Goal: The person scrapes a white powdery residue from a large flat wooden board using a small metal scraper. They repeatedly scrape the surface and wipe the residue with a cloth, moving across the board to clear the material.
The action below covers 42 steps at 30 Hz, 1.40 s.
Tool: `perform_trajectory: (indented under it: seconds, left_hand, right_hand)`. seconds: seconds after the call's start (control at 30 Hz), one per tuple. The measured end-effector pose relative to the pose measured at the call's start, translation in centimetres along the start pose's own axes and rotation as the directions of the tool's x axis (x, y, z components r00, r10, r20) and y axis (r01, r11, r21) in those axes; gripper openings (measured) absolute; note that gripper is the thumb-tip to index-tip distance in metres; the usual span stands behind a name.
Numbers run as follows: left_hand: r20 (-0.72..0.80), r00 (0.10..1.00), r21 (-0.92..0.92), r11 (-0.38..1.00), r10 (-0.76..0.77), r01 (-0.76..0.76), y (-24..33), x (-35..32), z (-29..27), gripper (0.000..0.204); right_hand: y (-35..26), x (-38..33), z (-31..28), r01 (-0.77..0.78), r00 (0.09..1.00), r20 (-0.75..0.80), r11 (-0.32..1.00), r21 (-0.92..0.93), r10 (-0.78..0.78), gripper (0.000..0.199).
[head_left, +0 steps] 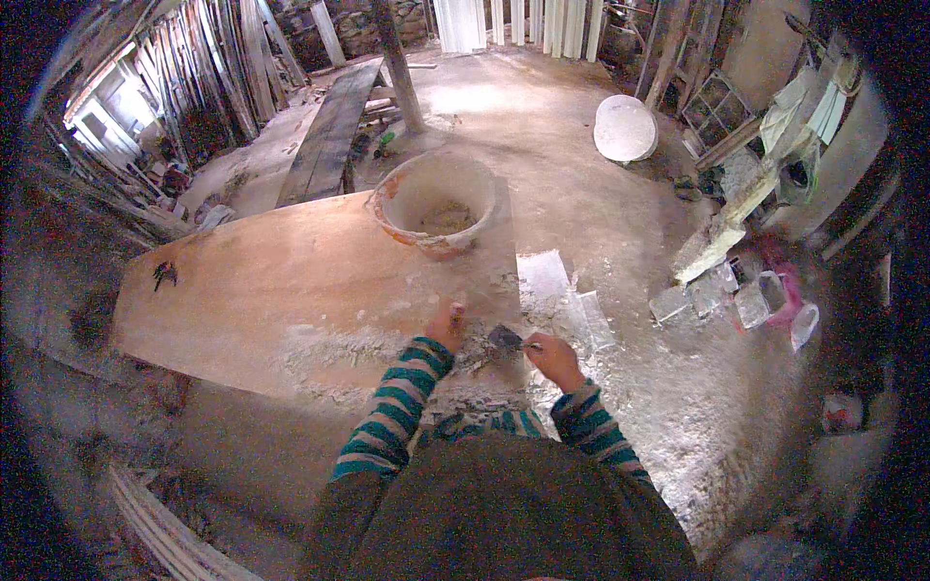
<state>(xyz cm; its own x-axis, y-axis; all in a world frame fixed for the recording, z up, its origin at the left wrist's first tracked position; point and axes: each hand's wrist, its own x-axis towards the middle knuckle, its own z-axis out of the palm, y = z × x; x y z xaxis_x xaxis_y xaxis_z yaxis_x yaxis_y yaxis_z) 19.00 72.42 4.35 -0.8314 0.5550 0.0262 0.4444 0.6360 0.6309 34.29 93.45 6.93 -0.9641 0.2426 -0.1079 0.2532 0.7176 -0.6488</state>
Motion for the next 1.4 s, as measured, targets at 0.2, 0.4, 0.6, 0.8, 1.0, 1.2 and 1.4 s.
perform_trajectory:
  seconds: [0.2, 0.4, 0.6, 0.8, 1.0, 1.2, 1.4]
  left_hand:
    - [0.286, 0.951, -0.758, 0.581, -0.114, 0.298, 5.8, -0.7, 6.7, 0.019]
    - [0.066, 0.993, -0.959, 0.28, 0.101, 0.036, 1.0, -2.0, 7.4, 0.019]
    - [-0.147, 0.981, -0.701, 0.686, 0.127, -0.194, -4.5, -5.9, -3.3, 0.014]
    - [-0.222, 0.969, -0.753, 0.649, -0.105, -0.102, -16.7, -9.4, -13.9, 0.021]
    - [-0.506, 0.842, -0.152, 0.981, -0.185, 0.124, -31.9, -15.3, -28.2, 0.013]
    - [-0.397, 0.869, 0.196, 0.898, -0.295, 0.394, -43.7, -17.8, -27.4, 0.015]
    - [0.011, 0.994, 0.267, 0.958, -0.111, 0.104, -26.6, -13.0, -17.2, 0.029]
  right_hand:
    - [2.9, -2.9, -3.7, -0.168, 0.979, -0.145, 0.966, -0.195, 0.141, 0.024]
    - [-1.3, -7.4, -4.1, -0.274, 0.953, -0.133, 0.962, 0.009, 0.272, 0.027]
    - [-0.7, -9.1, 3.7, -0.293, 0.934, -0.174, 0.948, 0.122, 0.311, 0.026]
    - [0.3, -10.2, 7.2, -0.506, 0.74, -0.566, 0.856, -0.111, 0.363, 0.022]
    - [-11.4, -11.6, 8.7, -0.518, 0.663, -0.532, 0.836, 0.181, 0.526, 0.023]
    - [-18.7, -12.9, 13.7, -0.489, 0.708, -0.484, 0.852, 0.189, 0.514, 0.029]
    - [-22.6, -15.0, 15.8, -0.426, 0.696, -0.554, 0.884, 0.193, 0.457, 0.02]
